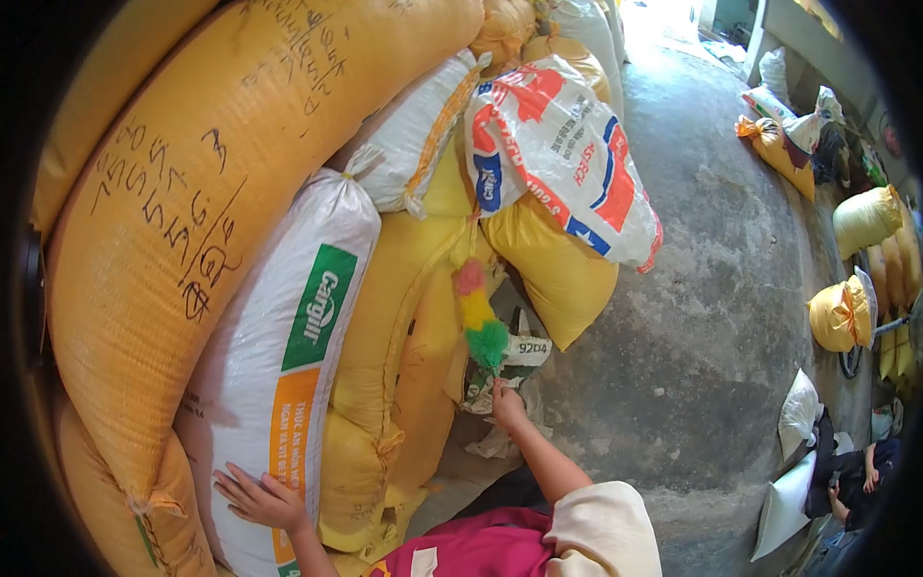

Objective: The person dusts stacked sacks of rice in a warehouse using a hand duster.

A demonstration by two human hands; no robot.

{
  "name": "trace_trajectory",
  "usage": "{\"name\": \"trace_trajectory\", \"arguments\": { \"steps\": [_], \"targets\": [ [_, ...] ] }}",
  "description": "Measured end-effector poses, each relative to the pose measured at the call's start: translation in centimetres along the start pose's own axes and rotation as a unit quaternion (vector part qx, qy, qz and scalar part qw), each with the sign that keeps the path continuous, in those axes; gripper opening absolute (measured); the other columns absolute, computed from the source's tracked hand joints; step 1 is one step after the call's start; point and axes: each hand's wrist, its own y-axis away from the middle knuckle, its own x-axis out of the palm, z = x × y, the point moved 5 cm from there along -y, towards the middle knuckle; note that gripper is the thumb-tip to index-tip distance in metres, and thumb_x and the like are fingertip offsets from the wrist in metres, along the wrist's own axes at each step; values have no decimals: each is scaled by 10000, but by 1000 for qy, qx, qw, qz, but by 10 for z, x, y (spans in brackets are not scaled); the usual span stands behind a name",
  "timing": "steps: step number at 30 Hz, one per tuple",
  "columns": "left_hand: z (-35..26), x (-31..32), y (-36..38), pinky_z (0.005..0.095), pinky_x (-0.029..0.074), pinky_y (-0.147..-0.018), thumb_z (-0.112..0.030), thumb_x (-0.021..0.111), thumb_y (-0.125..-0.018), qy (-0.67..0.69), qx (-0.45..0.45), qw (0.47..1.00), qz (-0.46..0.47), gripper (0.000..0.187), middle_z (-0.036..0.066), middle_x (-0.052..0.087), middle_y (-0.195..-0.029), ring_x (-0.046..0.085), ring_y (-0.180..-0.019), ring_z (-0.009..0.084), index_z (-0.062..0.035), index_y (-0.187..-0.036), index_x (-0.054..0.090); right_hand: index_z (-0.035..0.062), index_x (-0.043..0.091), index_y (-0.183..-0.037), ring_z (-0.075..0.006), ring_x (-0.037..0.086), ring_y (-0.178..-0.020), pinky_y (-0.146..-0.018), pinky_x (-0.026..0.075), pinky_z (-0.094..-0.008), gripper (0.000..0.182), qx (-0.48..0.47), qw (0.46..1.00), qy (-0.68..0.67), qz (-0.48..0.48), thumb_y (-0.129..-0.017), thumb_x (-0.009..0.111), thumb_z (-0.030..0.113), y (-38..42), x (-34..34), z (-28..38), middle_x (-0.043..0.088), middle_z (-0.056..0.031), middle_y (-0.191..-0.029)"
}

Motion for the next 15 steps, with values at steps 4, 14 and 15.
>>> {"name": "trace_trajectory", "arguments": {
  "steps": [4,14,15],
  "targets": [
    [-1,-2,-1,553,211,-953,-376,264,-899,16,-5,1000,1,526,159,282,-1384,265,-1272,354,-66,-1313,360,-2,528,-1060,-413,520,-942,-791,409,-435,504,-10,987,101,125,-916,290,418,37,18,-12,578,-253,-943],
    [-2,-3,-2,541,194,-966,-410,336,-876,27,-32,999,1,531,140,294,-1383,278,-1266,347,-114,-1316,370,72,588,-979,-344,589,-851,-734,461,-435,383,-163,834,377,370,-899,335,349,115,32,-79,611,-165,-933],
    [-3,-3,-3,545,203,-960,-413,339,-874,32,-33,999,-6,533,140,296,-1382,280,-1266,345,-117,-1316,370,93,601,-955,-303,610,-835,-698,476,-426,345,-238,793,419,373,-891,353,324,121,29,-78,627,-130,-908]
  ]
}}
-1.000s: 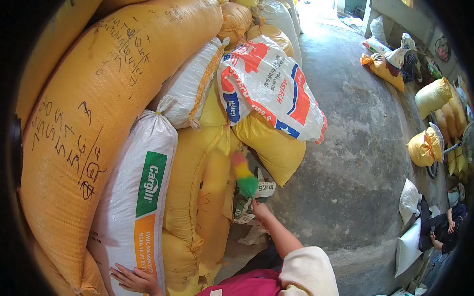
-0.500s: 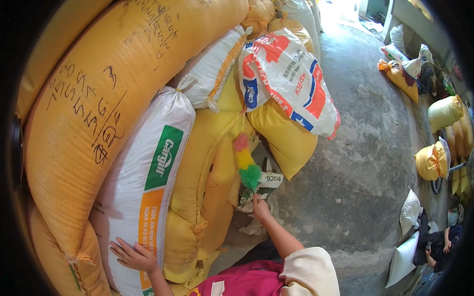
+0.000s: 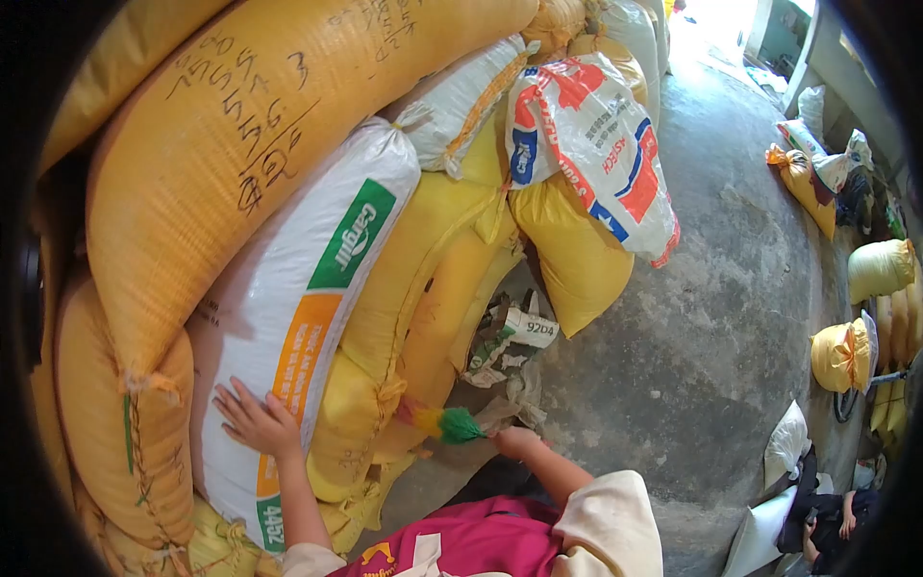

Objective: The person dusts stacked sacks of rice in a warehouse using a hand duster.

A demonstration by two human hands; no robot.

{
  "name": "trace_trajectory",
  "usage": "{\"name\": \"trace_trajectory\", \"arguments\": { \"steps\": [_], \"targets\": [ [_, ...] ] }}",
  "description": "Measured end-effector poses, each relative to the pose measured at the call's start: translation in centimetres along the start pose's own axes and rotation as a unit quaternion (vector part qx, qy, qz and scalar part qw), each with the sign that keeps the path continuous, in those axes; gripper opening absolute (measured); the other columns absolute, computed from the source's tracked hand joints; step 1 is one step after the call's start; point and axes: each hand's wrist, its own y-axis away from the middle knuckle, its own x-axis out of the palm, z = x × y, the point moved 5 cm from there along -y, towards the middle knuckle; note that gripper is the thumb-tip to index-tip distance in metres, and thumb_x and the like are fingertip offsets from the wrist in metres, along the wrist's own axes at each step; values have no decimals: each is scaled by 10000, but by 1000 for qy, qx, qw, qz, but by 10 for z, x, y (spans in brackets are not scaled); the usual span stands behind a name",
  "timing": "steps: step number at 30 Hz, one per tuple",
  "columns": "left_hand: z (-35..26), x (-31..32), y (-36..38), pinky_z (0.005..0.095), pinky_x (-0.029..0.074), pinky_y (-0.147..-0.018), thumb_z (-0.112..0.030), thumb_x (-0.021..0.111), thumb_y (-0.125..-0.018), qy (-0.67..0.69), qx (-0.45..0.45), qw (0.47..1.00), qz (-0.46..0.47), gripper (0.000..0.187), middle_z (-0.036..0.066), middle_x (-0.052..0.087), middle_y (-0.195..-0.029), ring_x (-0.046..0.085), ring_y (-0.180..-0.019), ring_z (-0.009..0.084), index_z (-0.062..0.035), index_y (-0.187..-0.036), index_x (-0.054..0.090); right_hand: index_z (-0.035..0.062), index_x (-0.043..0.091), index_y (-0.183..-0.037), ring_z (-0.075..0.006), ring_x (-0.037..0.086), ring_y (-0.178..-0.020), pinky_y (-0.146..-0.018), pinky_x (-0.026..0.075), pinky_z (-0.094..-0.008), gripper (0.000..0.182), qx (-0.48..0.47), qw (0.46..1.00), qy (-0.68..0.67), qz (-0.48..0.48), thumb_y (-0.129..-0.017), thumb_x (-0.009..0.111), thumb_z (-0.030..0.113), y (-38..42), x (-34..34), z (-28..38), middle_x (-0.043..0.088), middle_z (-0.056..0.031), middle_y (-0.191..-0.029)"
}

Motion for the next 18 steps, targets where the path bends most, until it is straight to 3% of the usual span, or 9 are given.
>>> {"name": "trace_trajectory", "arguments": {
  "steps": [3,7,9,11,15,17,18],
  "targets": [
    [1,-3,1,547,217,-952,-414,340,-872,-4,9,1000,1,533,139,301,-1380,284,-1265,341,-122,-1316,370,147,606,-964,-271,623,-820,-670,487,-408,284,-11,996,79,38,-878,378,294,15,-9,16,637,-90,-900],
    [1,-3,2,530,212,-963,-409,336,-873,-7,16,1000,-7,526,135,308,-1377,289,-1264,334,-127,-1315,372,143,577,-1035,-286,621,-796,-682,479,-407,280,-29,986,147,74,-862,388,256,-6,-9,35,632,-99,-887],
    [-1,-3,0,525,210,-965,-408,332,-874,-5,19,1000,-16,525,135,308,-1377,288,-1265,332,-127,-1315,371,213,595,-1007,-258,624,-830,-636,490,-370,244,12,993,116,-7,-859,413,280,-28,-29,32,639,-49,-918],
    [0,-4,3,520,207,-968,-407,327,-875,-11,13,1000,-21,523,135,308,-1377,288,-1266,329,-126,-1315,369,217,594,-1016,-257,622,-854,-662,484,-398,247,110,984,142,-6,-851,423,283,-24,-80,29,638,-39,-947],
    [0,-4,1,497,173,-988,-413,314,-877,-7,9,1000,-18,527,139,313,-1373,294,-1263,327,-123,-1313,368,185,607,-976,-279,621,-868,-721,463,-468,268,152,973,155,-82,-868,408,329,-35,-117,-36,642,-71,-956],
    [-2,-6,1,553,253,-934,-381,353,-868,-3,14,1000,-27,522,126,290,-1386,288,-1263,335,-125,-1323,349,190,585,-1033,-287,623,-850,-685,484,-454,263,193,964,132,-124,-858,408,277,-24,-133,-63,632,-94,-967],
    [-2,-6,0,552,238,-941,-388,356,-864,0,12,1000,-22,528,127,294,-1384,285,-1264,336,-125,-1321,349,190,585,-1033,-287,623,-850,-685,484,-454,263,191,964,139,-119,-858,408,277,-19,-130,-73,632,-94,-967]
  ]
}}
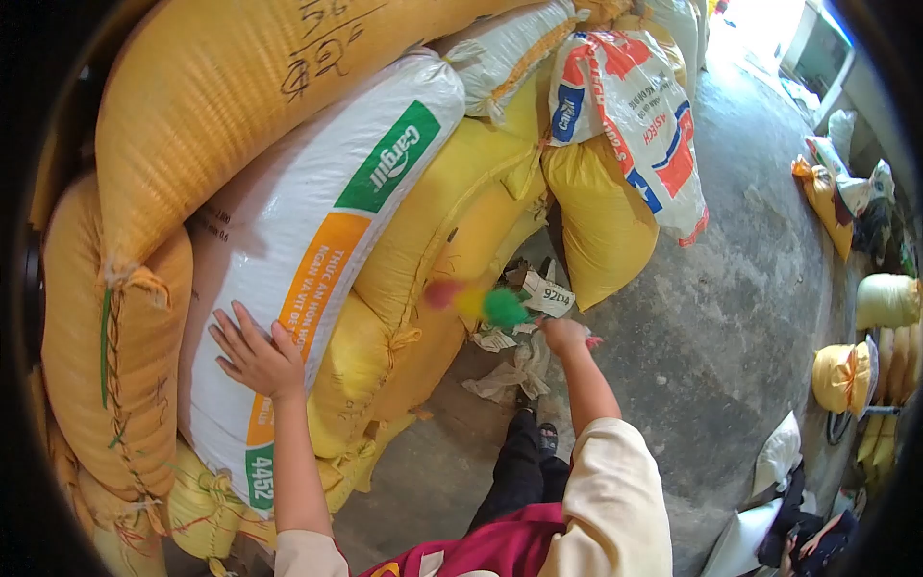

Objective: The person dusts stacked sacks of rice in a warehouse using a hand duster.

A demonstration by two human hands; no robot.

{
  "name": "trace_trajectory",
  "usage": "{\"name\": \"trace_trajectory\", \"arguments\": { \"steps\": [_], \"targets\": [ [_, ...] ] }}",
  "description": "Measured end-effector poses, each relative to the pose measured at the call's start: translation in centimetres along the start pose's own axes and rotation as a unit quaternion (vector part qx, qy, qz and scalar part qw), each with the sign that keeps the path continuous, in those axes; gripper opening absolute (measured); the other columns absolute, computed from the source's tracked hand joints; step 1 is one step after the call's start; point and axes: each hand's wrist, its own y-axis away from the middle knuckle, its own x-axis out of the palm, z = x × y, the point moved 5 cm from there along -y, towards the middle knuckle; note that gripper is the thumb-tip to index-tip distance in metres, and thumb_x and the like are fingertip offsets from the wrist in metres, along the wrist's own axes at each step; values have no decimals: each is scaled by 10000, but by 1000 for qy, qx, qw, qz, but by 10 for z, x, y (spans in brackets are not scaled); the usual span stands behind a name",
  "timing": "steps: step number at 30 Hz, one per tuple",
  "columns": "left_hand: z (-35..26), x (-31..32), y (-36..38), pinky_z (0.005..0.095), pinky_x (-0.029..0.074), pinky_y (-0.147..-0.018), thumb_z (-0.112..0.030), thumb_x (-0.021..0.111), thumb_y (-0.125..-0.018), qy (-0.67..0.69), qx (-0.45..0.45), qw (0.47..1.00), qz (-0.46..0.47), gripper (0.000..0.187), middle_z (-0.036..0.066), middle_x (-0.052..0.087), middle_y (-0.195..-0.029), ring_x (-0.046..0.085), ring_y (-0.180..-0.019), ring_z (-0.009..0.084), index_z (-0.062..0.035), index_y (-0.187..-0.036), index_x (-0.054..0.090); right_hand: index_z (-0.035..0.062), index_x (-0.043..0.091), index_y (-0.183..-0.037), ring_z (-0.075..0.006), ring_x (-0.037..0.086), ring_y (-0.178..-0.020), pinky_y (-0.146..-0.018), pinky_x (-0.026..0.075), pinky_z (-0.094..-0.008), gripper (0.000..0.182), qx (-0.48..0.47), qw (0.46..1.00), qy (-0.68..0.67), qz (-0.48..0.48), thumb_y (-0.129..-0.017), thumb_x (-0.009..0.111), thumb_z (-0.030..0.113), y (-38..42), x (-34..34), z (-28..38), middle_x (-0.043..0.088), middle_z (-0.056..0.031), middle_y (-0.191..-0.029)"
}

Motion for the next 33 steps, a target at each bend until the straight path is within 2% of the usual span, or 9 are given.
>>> {"name": "trace_trajectory", "arguments": {
  "steps": [2,5,13,17,20,22,26,29,33],
  "targets": [
    [4,3,2,552,232,-943,-393,354,-863,-2,-2,1000,-3,532,129,296,-1382,284,-1265,337,-125,-1323,345,149,567,-1054,-313,611,-851,-703,480,-450,289,94,990,-95,-51,-875,380,277,1,2,-25,628,-128,-944],
    [3,3,2,553,222,-945,-404,347,-864,-3,0,1000,-8,540,133,298,-1379,281,-1266,338,-125,-1325,337,96,570,-1008,-335,601,-838,-707,469,-454,317,106,985,-128,-54,-891,353,295,15,11,-16,620,-170,-906],
    [0,7,4,566,137,-983,-375,363,-870,-3,0,1000,5,544,157,286,-1380,250,-1278,353,-95,-1333,306,75,542,-963,-412,564,-759,-666,432,-495,379,36,943,-322,-72,-906,327,382,65,97,46,599,-220,-766],
    [-27,2,48,565,122,-997,-282,465,-847,229,4,973,-3,629,208,212,-1392,216,-1283,369,-30,-1351,184,75,538,-956,-411,564,-768,-669,429,-495,382,20,940,-329,-84,-909,316,382,21,109,44,599,-218,-781],
    [-81,39,120,552,103,-1009,-274,480,-834,415,46,899,132,623,212,199,-1395,193,-1292,370,-34,-1338,205,77,531,-958,-411,560,-779,-673,424,-501,364,56,945,-316,-58,-912,310,362,-13,114,11,598,-222,-815],
    [-102,80,171,533,91,-1020,-265,496,-818,191,274,899,282,593,199,227,-1387,199,-1288,373,-39,-1316,267,50,525,-938,-416,551,-770,-669,413,-509,380,142,924,-338,-111,-911,311,363,-40,141,-29,590,-236,-821],
    [-76,128,186,525,92,-1020,-289,478,-820,127,182,912,346,544,183,263,-1378,222,-1279,372,-54,-1290,337,9,524,-890,-433,538,-774,-675,409,-513,402,285,855,-408,-145,-908,335,363,-77,215,-76,577,-257,-820],
    [-91,129,186,513,107,-1016,-322,443,-832,45,200,950,235,491,165,301,-1365,248,-1270,364,-65,-1249,410,-24,549,-922,-412,561,-824,-720,433,-478,402,309,852,-418,-64,-907,335,316,-71,210,-60,599,-236,-859],
    [-93,132,185,495,119,-1015,-345,414,-840,27,198,958,205,473,171,328,-1347,257,-1268,355,-72,-1223,446,1,546,-991,-412,541,-857,-705,431,-435,349,135,765,-570,-266,-902,398,305,-79,174,30,579,-249,-863]
  ]
}}
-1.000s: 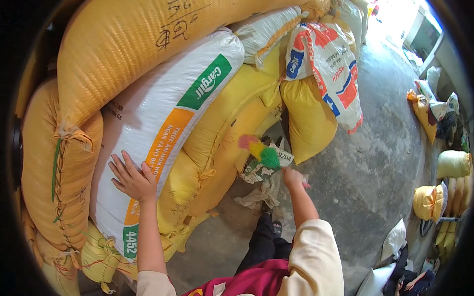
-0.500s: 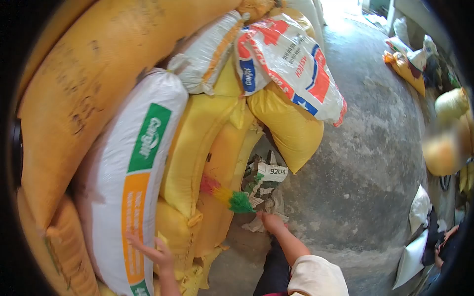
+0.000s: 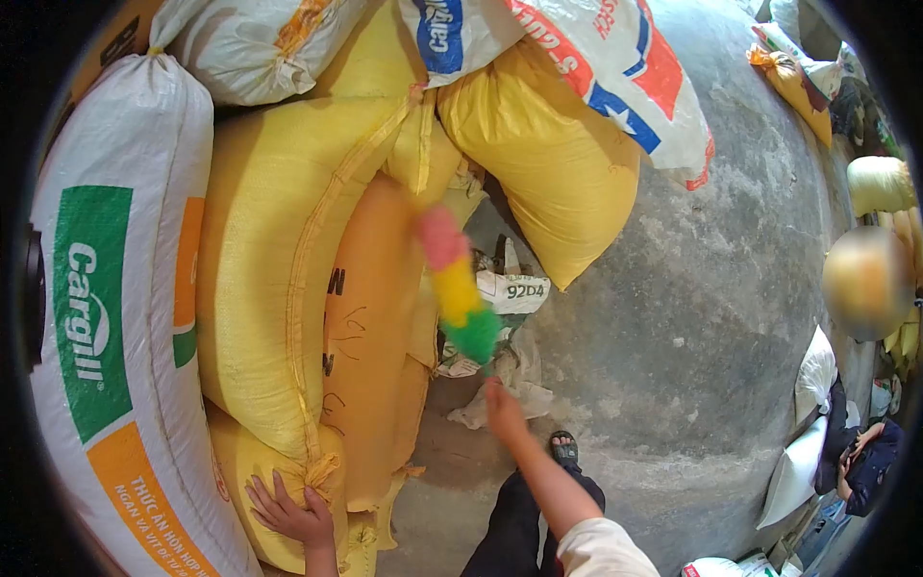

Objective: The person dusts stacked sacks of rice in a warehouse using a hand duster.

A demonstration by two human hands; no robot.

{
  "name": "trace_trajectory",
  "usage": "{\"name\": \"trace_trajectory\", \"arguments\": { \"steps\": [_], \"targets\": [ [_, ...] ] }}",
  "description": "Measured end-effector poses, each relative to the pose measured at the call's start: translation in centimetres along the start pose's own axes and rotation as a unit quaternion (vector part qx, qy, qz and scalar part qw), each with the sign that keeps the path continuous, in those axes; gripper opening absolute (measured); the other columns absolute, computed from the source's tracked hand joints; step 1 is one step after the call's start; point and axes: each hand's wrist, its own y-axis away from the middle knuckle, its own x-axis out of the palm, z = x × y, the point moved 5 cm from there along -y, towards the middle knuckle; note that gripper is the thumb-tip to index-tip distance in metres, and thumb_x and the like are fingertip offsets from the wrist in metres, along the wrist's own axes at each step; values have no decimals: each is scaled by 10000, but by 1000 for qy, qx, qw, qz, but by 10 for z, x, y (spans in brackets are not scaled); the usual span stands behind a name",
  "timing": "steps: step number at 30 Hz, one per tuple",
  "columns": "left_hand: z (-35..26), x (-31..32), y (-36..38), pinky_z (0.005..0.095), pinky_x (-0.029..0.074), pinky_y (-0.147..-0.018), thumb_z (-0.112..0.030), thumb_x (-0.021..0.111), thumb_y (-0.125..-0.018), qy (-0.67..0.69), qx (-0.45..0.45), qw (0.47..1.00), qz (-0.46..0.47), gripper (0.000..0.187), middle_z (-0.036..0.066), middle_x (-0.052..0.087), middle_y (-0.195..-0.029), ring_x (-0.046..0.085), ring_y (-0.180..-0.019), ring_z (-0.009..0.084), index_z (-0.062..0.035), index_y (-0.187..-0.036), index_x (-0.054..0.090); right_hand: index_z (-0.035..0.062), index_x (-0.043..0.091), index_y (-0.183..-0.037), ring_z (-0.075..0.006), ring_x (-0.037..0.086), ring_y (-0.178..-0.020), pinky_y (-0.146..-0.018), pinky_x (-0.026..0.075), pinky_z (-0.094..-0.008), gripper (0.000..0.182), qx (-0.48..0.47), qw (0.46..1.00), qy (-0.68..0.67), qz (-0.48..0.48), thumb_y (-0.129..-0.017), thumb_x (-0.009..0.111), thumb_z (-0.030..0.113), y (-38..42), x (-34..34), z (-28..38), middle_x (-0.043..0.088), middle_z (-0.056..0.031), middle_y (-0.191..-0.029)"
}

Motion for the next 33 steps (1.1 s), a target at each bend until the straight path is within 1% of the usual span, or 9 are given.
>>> {"name": "trace_trajectory", "arguments": {
  "steps": [2,5,12,14,20,24,29,31,33],
  "targets": [
    [0,-1,1,490,120,-1016,-346,414,-839,0,1,1000,3,468,175,335,-1341,257,-1266,359,-70,-1215,457,34,550,-1018,-414,539,-854,-722,431,-448,340,22,995,16,98,-908,382,308,13,37,19,581,-231,-913],
    [-1,-4,1,492,116,-1015,-358,419,-837,14,19,1000,8,471,185,339,-1334,253,-1264,372,-67,-1204,467,33,544,-1018,-411,541,-851,-714,437,-439,332,-1,991,-20,134,-907,382,301,3,65,19,583,-232,-900],
    [1,-2,2,500,126,-1014,-395,432,-823,18,23,999,16,482,189,369,-1307,277,-1237,406,-80,-1182,495,-23,534,-1006,-402,560,-804,-686,435,-429,390,61,997,31,26,-911,381,323,-49,61,-6,600,-224,-825],
    [0,-3,0,502,129,-1011,-389,437,-821,22,24,999,15,478,188,368,-1308,276,-1236,407,-82,-1182,496,-44,550,-861,-429,526,-745,-658,404,-479,406,157,985,12,75,-921,349,303,-73,50,-25,557,-271,-802],
    [0,-4,1,508,163,-996,-372,463,-815,24,33,999,16,486,182,355,-1316,261,-1245,398,-69,-1194,474,-65,524,-881,-429,529,-729,-641,407,-444,454,19,999,4,50,-917,361,357,-46,10,67,526,-282,-702],
    [0,-3,3,503,142,-1004,-351,483,-806,34,26,999,15,484,183,351,-1321,257,-1247,402,-66,-1196,470,-17,537,-953,-389,569,-802,-667,447,-430,328,-27,989,-52,135,-906,411,282,9,27,85,586,-235,-873],
    [-10,-15,-8,516,152,-998,-303,499,-801,48,27,998,26,494,190,344,-1321,241,-1253,406,-52,-1221,434,-12,517,-1021,-384,571,-812,-712,456,-429,330,11,993,13,119,-904,411,278,17,38,37,599,-210,-918],
    [-15,-26,-20,541,253,-939,-470,396,-860,81,18,996,-35,511,181,410,-1278,357,-1179,418,-94,-1194,488,-13,517,-1026,-384,569,-822,-721,454,-431,332,59,989,49,123,-904,410,276,10,35,25,599,-206,-932],
    [-16,-26,-21,548,274,-917,-482,436,-836,88,19,995,-38,505,178,422,-1260,365,-1162,426,-107,-1167,503,-18,543,-999,-397,557,-847,-739,443,-439,368,87,991,48,89,-910,381,301,-3,31,20,594,-228,-917]
  ]
}}
